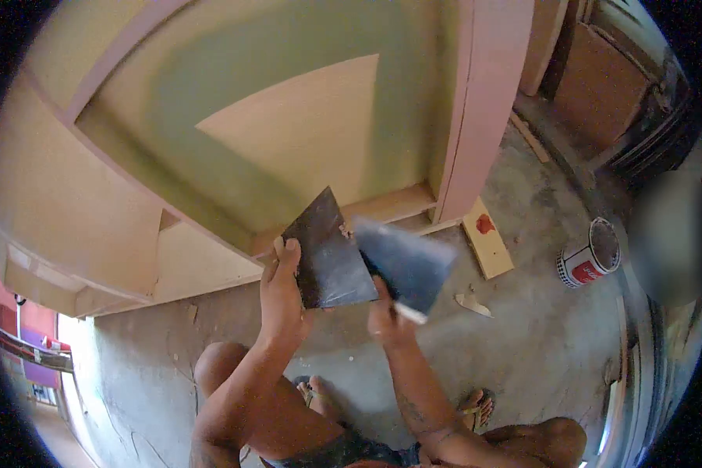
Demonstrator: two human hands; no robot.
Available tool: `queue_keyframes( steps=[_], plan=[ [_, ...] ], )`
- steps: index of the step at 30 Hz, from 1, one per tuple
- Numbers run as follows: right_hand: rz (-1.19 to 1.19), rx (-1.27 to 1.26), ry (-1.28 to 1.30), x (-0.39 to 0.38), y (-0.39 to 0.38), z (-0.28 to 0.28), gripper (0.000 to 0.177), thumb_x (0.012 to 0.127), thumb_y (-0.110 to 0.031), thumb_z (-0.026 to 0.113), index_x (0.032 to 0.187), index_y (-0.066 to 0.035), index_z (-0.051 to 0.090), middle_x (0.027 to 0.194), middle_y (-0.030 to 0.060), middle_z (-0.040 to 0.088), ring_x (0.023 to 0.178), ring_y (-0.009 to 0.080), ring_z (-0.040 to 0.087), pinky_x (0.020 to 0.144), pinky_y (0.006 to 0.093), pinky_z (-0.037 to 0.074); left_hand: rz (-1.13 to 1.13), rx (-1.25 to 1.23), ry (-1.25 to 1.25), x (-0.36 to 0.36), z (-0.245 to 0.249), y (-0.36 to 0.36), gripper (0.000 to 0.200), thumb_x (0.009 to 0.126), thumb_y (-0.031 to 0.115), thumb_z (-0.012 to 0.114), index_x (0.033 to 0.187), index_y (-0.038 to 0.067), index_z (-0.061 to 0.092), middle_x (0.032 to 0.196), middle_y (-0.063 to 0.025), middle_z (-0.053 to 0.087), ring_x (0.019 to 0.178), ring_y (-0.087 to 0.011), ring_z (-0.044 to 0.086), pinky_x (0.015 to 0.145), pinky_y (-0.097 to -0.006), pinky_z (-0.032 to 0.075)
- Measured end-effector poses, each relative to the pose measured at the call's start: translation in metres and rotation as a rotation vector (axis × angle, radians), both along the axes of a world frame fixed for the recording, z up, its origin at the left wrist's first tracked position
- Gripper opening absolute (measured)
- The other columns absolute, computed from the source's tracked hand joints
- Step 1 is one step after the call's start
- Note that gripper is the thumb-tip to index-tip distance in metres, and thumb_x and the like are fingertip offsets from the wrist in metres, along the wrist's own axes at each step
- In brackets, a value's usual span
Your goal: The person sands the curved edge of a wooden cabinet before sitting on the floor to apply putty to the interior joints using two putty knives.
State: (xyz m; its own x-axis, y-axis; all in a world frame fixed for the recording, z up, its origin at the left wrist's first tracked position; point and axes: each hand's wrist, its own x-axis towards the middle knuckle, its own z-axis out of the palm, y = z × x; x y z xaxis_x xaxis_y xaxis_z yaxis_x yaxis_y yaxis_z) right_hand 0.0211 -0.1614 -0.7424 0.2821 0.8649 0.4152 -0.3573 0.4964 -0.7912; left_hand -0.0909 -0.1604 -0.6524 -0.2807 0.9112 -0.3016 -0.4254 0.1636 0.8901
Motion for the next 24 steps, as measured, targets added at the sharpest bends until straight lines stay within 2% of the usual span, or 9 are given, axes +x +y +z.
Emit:
queue_keyframes(
  steps=[2, 4, 9, 11, 12, 14, 18, 21, 24],
  plan=[
    [-0.046, 0.136, -0.285, 0.010, 0.008, 0.001, 0.034, 0.083, -0.008, 0.054, 0.116, 0.000, 0.048, 0.109, 0.0169, 0.058, 0.100, 0.0271, 0.056, 0.085, 0.0368, 0.043, 0.032, 0.029, 0.019, -0.004, -0.008, 0.001, 0.036, 0.088, 0.030, 0.054, 0.114, 0.006, 0.047, 0.100, -0.0042, 0.055, 0.086, -0.0166, 0.057, 0.062, -0.0352, 0.049],
    [0.149, 0.025, -1.044, 0.016, 0.016, -0.009, 0.049, 0.077, -0.004, 0.057, 0.123, -0.001, 0.042, 0.118, 0.0211, 0.052, 0.106, 0.0334, 0.053, 0.090, 0.0383, 0.042, 0.043, 0.058, 0.035, -0.009, -0.011, -0.003, 0.037, 0.088, 0.030, 0.054, 0.115, 0.006, 0.047, 0.102, -0.0052, 0.055, 0.089, -0.0171, 0.056, 0.071, -0.0355, 0.049],
    [0.102, -0.114, -0.099, 0.001, -0.006, -0.003, 0.053, 0.073, -0.004, 0.063, 0.122, 0.001, 0.045, 0.111, 0.0247, 0.053, 0.111, 0.0357, 0.048, 0.094, 0.0392, 0.038, -0.070, 0.110, 0.049, -0.007, -0.005, -0.010, 0.039, 0.087, 0.028, 0.054, 0.116, 0.003, 0.048, 0.102, -0.0054, 0.056, 0.091, -0.0205, 0.055, 0.081, -0.0352, 0.046],
    [0.570, -0.464, -0.056, 0.020, -0.017, 0.052, 0.062, 0.072, -0.001, 0.064, 0.128, -0.002, 0.039, 0.112, 0.0207, 0.050, 0.103, 0.0350, 0.050, 0.090, 0.0381, 0.041, -0.137, 0.162, -0.025, -0.020, -0.014, -0.006, 0.038, 0.087, 0.031, 0.053, 0.114, 0.004, 0.050, 0.100, -0.0066, 0.057, 0.088, -0.0199, 0.057, 0.077, -0.0325, 0.048],
    [0.532, -0.468, -0.046, 0.012, -0.012, 0.045, 0.062, 0.072, -0.001, 0.064, 0.128, -0.002, 0.039, 0.112, 0.0207, 0.050, 0.103, 0.0350, 0.050, 0.090, 0.0381, 0.041, -0.118, 0.199, 0.002, -0.022, -0.018, -0.005, 0.037, 0.087, 0.033, 0.052, 0.113, 0.006, 0.051, 0.100, -0.0077, 0.058, 0.086, -0.0188, 0.057, 0.073, -0.0295, 0.050],
    [0.008, 0.133, -0.511, -0.009, 0.000, 0.028, 0.063, 0.070, 0.003, 0.062, 0.129, -0.005, 0.040, 0.110, 0.0180, 0.046, 0.097, 0.0354, 0.052, 0.084, 0.0385, 0.044, -0.115, 0.182, 0.063, -0.014, -0.014, -0.009, 0.042, 0.086, 0.035, 0.054, 0.114, 0.004, 0.049, 0.101, -0.0091, 0.057, 0.086, -0.0208, 0.057, 0.072, -0.0305, 0.051],
    [0.232, -0.294, -0.807, 0.014, 0.009, 0.030, 0.062, 0.071, 0.004, 0.060, 0.129, -0.010, 0.042, 0.107, 0.0193, 0.044, 0.095, 0.0350, 0.053, 0.079, 0.0367, 0.047, -0.063, 0.091, 0.242, -0.015, -0.004, -0.013, 0.051, 0.086, 0.032, 0.055, 0.124, 0.001, 0.041, 0.113, -0.0112, 0.050, 0.100, -0.0242, 0.051, 0.083, -0.0374, 0.045],
    [0.142, -0.120, -0.443, 0.023, -0.007, 0.046, 0.060, 0.074, 0.000, 0.059, 0.129, -0.015, 0.042, 0.108, 0.0190, 0.044, 0.094, 0.0329, 0.054, 0.078, 0.0362, 0.047, -0.176, 0.079, 0.034, -0.035, -0.016, -0.013, 0.050, 0.086, 0.034, 0.053, 0.122, 0.002, 0.043, 0.107, -0.0093, 0.052, 0.099, -0.0227, 0.052, 0.083, -0.0366, 0.045],
    [0.041, 0.188, -0.537, 0.004, -0.020, 0.047, 0.058, 0.075, 0.000, 0.056, 0.129, -0.016, 0.042, 0.107, 0.0188, 0.044, 0.092, 0.0320, 0.054, 0.077, 0.0371, 0.047, -0.205, 0.216, 0.232, -0.039, -0.023, -0.011, 0.050, 0.086, 0.036, 0.053, 0.122, 0.003, 0.042, 0.105, -0.0083, 0.053, 0.098, -0.0221, 0.052, 0.082, -0.0357, 0.046]
  ],
)
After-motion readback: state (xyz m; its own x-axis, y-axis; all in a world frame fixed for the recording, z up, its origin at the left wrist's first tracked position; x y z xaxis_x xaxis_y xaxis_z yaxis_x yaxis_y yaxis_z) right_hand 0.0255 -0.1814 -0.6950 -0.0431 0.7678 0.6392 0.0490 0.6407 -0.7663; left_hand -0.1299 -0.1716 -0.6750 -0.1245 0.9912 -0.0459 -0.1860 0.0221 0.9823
